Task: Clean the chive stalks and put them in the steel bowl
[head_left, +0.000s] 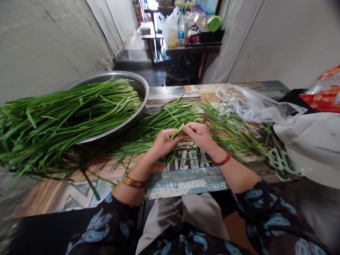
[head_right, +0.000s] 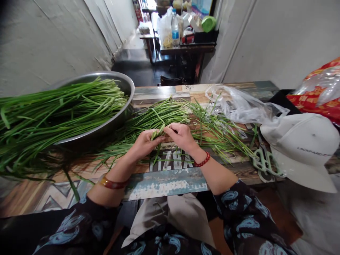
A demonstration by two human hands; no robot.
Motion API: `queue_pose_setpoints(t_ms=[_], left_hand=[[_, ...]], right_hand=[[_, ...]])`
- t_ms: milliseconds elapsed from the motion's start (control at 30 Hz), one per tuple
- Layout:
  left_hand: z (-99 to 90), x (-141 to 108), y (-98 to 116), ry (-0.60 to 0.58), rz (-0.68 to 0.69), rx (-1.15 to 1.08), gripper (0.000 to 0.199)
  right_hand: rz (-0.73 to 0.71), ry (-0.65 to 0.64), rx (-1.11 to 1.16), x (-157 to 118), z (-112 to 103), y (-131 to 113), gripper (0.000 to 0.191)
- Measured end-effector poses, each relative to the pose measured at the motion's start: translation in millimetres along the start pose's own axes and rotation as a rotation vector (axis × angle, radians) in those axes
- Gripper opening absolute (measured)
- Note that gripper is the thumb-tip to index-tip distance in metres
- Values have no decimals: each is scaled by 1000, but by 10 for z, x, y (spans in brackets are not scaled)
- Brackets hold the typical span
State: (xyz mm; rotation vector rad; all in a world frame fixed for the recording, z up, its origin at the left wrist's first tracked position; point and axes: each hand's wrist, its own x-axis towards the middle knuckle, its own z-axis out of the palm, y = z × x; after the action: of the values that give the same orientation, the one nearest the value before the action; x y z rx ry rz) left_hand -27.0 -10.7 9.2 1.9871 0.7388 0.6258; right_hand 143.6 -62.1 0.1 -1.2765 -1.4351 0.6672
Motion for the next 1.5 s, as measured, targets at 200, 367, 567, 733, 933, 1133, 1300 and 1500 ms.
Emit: queue_pose_setpoints(t_ms=[200, 367, 567, 733, 933, 1133, 1300, 1500], left_hand=[[-48, 13, -16, 135, 24, 122, 34], [-84, 18, -25, 263, 40, 38, 34], [-48, 12, 58, 203, -62, -275, 25], [-27, 27, 75, 277, -114, -301, 29], [-22, 14, 50, 363, -121, -209, 32], [27, 1, 23, 314, -49, -16, 30], [65, -3, -21, 196, 41, 270, 23], [36, 0, -82, 139, 120, 389, 30]], right_hand=[[169, 433, 158, 140, -360, 258, 36], [5, 366, -237, 205, -576, 409, 20], [-131, 141, -724, 177, -588, 461, 18], [-141, 151, -711, 182, -599, 435, 13], [-184, 105, -473, 139, -493, 214, 16], [-279, -42, -478, 33, -313, 85, 24], [-306, -76, -467, 0, -180, 74, 28], [-75, 352, -495, 112, -468, 211, 31]])
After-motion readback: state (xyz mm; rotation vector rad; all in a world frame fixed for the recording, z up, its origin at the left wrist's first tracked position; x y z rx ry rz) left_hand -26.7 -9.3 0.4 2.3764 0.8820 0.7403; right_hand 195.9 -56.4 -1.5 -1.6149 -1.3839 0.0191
